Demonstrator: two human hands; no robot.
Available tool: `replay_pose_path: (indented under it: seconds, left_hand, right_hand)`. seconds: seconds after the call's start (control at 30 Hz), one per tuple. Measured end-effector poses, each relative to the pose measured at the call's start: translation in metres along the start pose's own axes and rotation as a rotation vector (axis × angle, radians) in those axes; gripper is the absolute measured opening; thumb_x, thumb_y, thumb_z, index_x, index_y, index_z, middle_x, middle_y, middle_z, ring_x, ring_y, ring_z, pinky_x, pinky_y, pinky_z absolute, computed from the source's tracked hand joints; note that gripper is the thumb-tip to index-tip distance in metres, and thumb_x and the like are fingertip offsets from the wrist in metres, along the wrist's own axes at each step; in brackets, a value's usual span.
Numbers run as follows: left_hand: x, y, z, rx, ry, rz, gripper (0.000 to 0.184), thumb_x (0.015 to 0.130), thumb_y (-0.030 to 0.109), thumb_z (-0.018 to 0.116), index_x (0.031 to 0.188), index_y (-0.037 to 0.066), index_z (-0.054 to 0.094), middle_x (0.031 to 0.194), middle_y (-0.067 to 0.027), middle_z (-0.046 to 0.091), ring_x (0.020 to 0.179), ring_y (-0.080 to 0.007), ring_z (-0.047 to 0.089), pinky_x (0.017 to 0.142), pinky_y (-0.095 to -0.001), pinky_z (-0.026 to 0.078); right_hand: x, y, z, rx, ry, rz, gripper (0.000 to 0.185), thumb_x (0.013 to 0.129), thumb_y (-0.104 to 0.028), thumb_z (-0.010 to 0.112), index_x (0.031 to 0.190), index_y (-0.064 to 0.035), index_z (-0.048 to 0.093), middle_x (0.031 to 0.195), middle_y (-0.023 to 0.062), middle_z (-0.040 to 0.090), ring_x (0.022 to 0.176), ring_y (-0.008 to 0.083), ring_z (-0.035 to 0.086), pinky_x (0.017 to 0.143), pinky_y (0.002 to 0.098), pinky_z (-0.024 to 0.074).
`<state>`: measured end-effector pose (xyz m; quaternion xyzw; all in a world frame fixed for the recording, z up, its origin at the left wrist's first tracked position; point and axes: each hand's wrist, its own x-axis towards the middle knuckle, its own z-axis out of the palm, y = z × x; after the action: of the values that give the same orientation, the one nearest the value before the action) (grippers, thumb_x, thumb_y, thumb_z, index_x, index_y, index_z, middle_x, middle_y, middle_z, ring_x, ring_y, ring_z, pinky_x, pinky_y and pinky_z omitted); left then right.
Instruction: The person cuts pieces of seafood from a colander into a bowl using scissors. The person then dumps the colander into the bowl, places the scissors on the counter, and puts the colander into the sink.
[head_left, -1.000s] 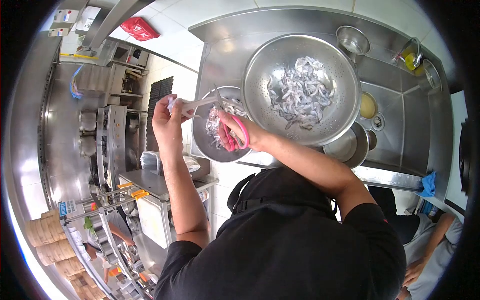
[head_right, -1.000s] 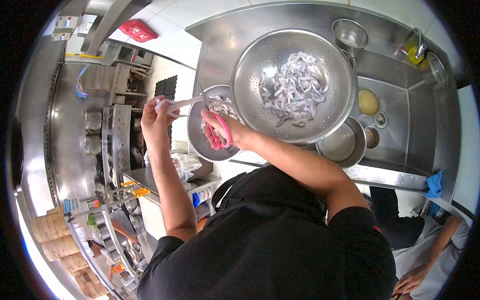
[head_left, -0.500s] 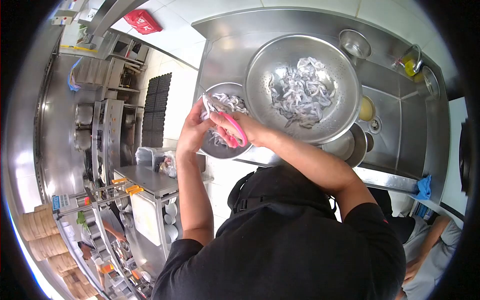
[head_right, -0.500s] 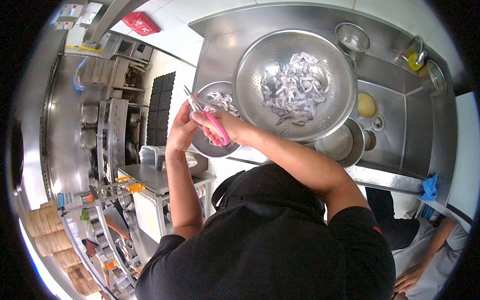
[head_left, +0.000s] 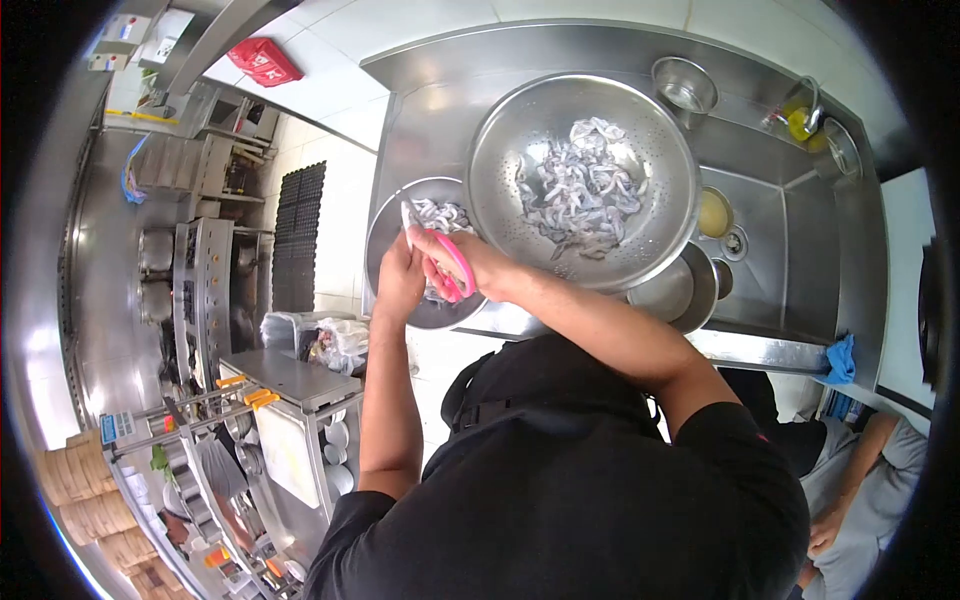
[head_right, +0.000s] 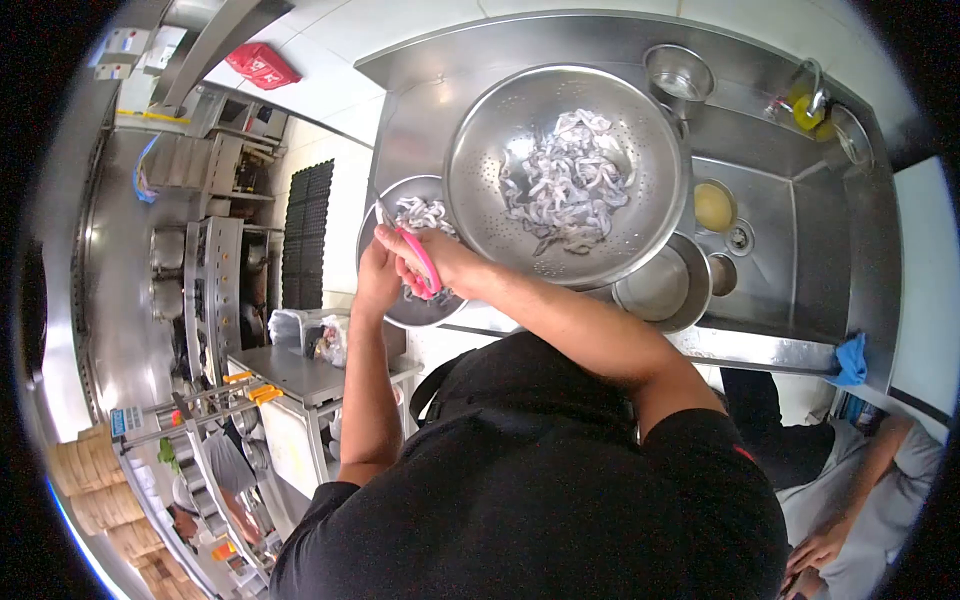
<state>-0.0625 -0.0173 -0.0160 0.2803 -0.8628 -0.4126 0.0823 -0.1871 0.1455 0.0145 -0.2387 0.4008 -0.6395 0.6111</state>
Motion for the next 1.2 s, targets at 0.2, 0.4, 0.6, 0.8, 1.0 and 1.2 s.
replay_pose_path:
  seconds: [0.2, 0.4, 0.6, 0.8, 1.0, 1.2]
  left_hand:
    - [-0.008, -0.018, -0.003, 0.095, -0.075, 0.031, 0.027, 0.110, 0.024, 0.050, 0.118, 0.001, 0.062, 0.091, -0.0182, 0.074, 0.086, -0.0341, 0.074, 0.074, -0.0437, 0.055]
    - [-0.007, -0.005, -0.004, 0.326, -0.129, -0.033, 0.033, 0.109, 0.028, 0.049, 0.121, 0.000, 0.062, 0.104, -0.0257, 0.073, 0.100, -0.0450, 0.071, 0.086, -0.0513, 0.053]
    - [0.007, -0.035, -0.010, 0.542, -0.129, -0.019, 0.033, 0.102, 0.027, 0.057, 0.122, 0.002, 0.064, 0.107, -0.0296, 0.071, 0.104, -0.0495, 0.068, 0.088, -0.0552, 0.052]
    - [0.016, -0.024, -0.020, 0.672, -0.171, -0.079, 0.035, 0.089, 0.019, 0.066, 0.119, 0.002, 0.069, 0.106, -0.0297, 0.073, 0.104, -0.0471, 0.070, 0.090, -0.0528, 0.054]
    - [0.029, 0.013, -0.035, 0.502, -0.194, -0.054, 0.044, 0.083, 0.011, 0.069, 0.127, 0.003, 0.068, 0.110, -0.0264, 0.075, 0.104, -0.0402, 0.074, 0.090, -0.0443, 0.057]
    - [0.028, 0.033, -0.047, 0.239, -0.227, -0.101, 0.049, 0.084, 0.002, 0.068, 0.132, 0.001, 0.065, 0.104, -0.0120, 0.074, 0.095, -0.0193, 0.069, 0.087, -0.0328, 0.055]
  right_hand:
    - [0.008, 0.010, -0.008, 0.010, -0.058, 0.046, 0.078, 0.097, -0.081, 0.048, 0.069, -0.0081, 0.057, 0.059, 0.0031, 0.053, 0.050, 0.0143, 0.054, 0.049, 0.0292, 0.0433]
    - [0.014, 0.034, -0.012, 0.097, -0.015, 0.031, 0.080, 0.088, -0.085, 0.056, 0.055, -0.0134, 0.045, 0.051, 0.0014, 0.044, 0.040, 0.0141, 0.047, 0.037, 0.0296, 0.0359]
    - [0.005, 0.022, -0.015, 0.113, 0.042, -0.004, 0.079, 0.090, -0.084, 0.057, 0.053, -0.0145, 0.045, 0.049, 0.0020, 0.044, 0.041, 0.0142, 0.045, 0.042, 0.0306, 0.0352]
    - [0.000, 0.014, -0.025, 0.148, 0.058, 0.039, 0.073, 0.090, -0.077, 0.065, 0.058, -0.0141, 0.045, 0.052, 0.0011, 0.046, 0.039, 0.0136, 0.047, 0.035, 0.0303, 0.0346]
    - [-0.005, 0.025, -0.020, 0.088, 0.039, 0.022, 0.075, 0.093, -0.077, 0.061, 0.059, -0.0109, 0.052, 0.052, 0.0032, 0.050, 0.039, 0.0156, 0.051, 0.037, 0.0305, 0.0405]
    - [-0.013, 0.012, -0.022, 0.067, 0.035, 0.002, 0.074, 0.094, -0.077, 0.059, 0.063, -0.0100, 0.055, 0.053, 0.0027, 0.051, 0.042, 0.0148, 0.053, 0.040, 0.0294, 0.0420]
